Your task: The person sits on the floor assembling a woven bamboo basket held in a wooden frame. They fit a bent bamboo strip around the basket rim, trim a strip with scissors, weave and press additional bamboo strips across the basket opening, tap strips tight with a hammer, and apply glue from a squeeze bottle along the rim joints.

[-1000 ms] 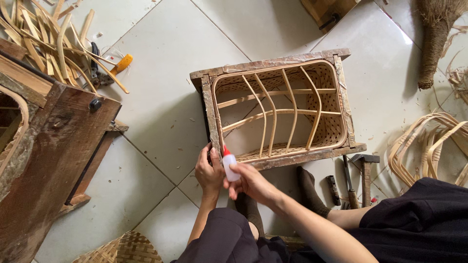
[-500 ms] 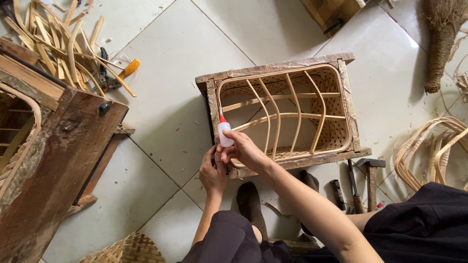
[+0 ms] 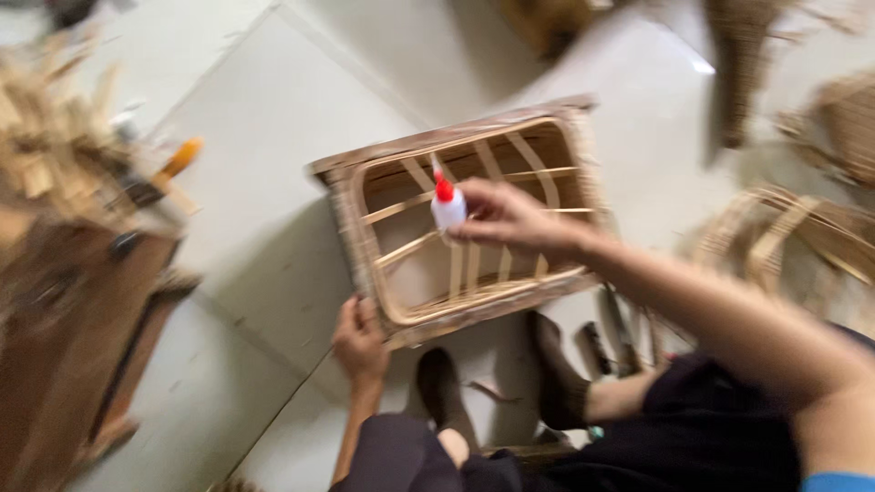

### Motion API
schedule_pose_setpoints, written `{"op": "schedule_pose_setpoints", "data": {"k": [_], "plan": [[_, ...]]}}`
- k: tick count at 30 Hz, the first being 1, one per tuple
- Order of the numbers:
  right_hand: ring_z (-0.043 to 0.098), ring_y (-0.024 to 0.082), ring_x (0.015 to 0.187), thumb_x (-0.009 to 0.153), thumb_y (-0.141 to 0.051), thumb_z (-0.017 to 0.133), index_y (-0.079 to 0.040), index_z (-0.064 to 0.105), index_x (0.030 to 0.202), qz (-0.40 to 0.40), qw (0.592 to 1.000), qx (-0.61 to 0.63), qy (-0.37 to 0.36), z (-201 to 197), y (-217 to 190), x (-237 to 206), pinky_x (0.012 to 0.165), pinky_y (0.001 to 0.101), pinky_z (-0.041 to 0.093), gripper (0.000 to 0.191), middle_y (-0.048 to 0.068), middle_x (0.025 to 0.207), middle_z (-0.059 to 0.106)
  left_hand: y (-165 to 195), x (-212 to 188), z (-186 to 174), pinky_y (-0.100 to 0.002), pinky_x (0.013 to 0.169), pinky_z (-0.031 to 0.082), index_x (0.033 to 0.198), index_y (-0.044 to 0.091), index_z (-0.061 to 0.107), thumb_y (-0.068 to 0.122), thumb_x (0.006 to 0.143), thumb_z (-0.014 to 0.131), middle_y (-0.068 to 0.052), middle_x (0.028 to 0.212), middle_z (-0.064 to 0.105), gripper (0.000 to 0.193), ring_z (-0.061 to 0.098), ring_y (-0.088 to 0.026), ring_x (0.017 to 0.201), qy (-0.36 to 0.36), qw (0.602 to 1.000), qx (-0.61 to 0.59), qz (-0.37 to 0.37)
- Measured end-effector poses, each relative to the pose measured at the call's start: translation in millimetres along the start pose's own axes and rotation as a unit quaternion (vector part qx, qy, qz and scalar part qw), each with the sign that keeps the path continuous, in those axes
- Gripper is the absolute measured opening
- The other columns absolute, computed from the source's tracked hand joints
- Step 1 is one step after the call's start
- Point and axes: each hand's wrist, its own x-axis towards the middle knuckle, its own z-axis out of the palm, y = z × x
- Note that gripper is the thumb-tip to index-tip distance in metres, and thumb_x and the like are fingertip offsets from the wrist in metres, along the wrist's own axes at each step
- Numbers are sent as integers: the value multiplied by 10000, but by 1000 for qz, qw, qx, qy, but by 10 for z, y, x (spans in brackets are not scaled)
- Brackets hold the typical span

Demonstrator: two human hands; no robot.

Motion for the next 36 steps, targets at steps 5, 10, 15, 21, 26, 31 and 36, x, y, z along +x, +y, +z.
{"op": "schedule_pose_setpoints", "data": {"k": [5,10,15,21,26,31,36], "plan": [[696,196,999,943,-306,722,-88,567,1322,30,969,-215,119,-1267,42,-697,901,371,568,465,90,1108,723,-122,-81,-39,-418,721,564,1245,13,696,367,1077,553,-183,992,748,417,733,-304,876,82,986,14,145],[684,277,949,927,-321,761,-50,563,1317,74,883,-321,334,-1718,1076,-1361,845,410,564,514,168,1074,709,-289,-126,-31,-425,764,553,1270,3,693,302,1114,581,-208,1036,738,355,722,-335,918,96,981,38,162],[713,282,961,879,-231,789,-71,571,1286,224,824,-215,475,-1477,2103,-1573,842,411,577,488,154,1108,705,-588,-42,-31,-398,754,551,1261,-44,686,304,1126,589,-194,972,730,386,708,-265,884,92,987,41,124],[664,319,968,846,-178,795,-46,538,1312,110,814,-213,529,-1267,2432,-1786,834,423,556,548,193,1144,637,-827,275,27,-348,836,533,1258,-93,612,326,1205,590,-181,982,666,423,639,-219,926,132,983,-15,128],[674,273,944,1003,-315,696,-119,577,1242,264,825,-271,420,-828,2265,-2536,831,411,552,331,104,1029,656,-736,186,13,-388,776,516,1270,-116,579,354,1204,531,-186,909,651,477,638,-234,877,118,990,49,56],[661,369,983,782,-263,783,-108,547,1220,266,785,-350,437,-204,2309,-2876,774,470,553,521,151,1077,658,-516,-69,-23,-407,789,539,1233,-80,647,358,1145,569,-217,976,717,454,664,-241,902,96,986,4,135],[683,376,1042,832,-200,752,-94,537,1296,310,775,-318,450,-193,2442,-2740,843,479,553,522,170,1145,684,-331,-26,4,-440,681,524,1290,43,695,386,1089,534,-176,824,726,429,695,-300,762,59,994,91,8]]}}
